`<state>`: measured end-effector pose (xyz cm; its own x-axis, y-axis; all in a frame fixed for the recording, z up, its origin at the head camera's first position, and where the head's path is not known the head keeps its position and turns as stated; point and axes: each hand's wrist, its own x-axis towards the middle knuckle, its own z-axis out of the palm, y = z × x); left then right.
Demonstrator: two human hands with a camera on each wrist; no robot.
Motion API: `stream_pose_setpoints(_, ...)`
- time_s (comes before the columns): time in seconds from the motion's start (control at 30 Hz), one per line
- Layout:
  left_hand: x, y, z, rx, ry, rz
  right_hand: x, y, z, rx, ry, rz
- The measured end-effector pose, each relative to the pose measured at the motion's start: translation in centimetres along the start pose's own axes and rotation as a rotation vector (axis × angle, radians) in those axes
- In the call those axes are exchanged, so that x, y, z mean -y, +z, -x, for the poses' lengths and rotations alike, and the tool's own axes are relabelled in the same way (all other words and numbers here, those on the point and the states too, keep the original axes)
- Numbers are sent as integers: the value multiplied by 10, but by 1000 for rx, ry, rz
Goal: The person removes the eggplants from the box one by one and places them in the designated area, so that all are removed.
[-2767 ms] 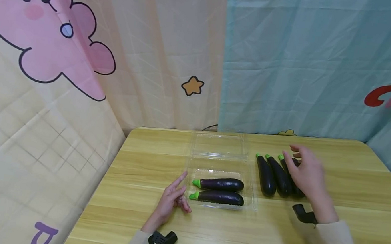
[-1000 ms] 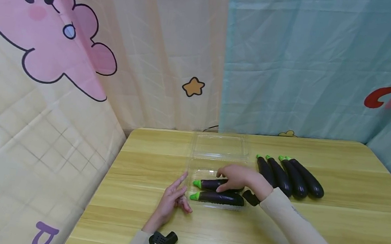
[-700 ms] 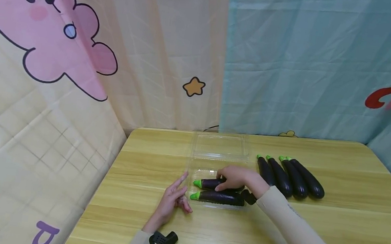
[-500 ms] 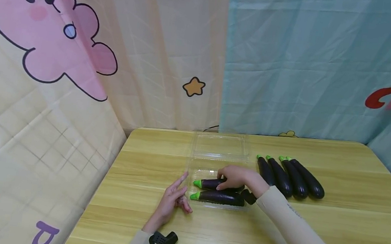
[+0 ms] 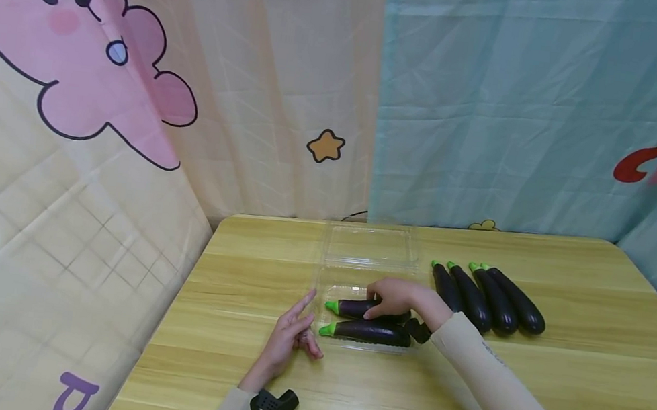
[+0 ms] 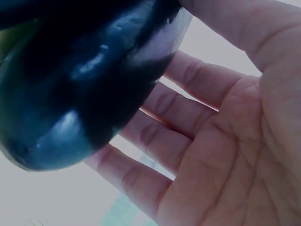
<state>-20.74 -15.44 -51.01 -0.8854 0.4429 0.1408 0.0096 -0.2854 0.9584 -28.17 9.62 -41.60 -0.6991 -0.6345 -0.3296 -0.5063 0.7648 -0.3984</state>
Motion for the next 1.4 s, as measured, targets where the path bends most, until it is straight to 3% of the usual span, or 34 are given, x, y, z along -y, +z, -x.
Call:
stream_pose_setpoints(0.3, 1, 0, 0, 10, 3, 6, -5, -1, 3, -34, -29, -10)
stream_pose_setpoints(1.0, -1, 0, 0, 3, 2, 5, -8, -9, 24, -382, -124, -95)
stream_pose_setpoints(1.4, 0, 0, 0, 10, 10, 4, -11, -12, 39, -553, -59, -188)
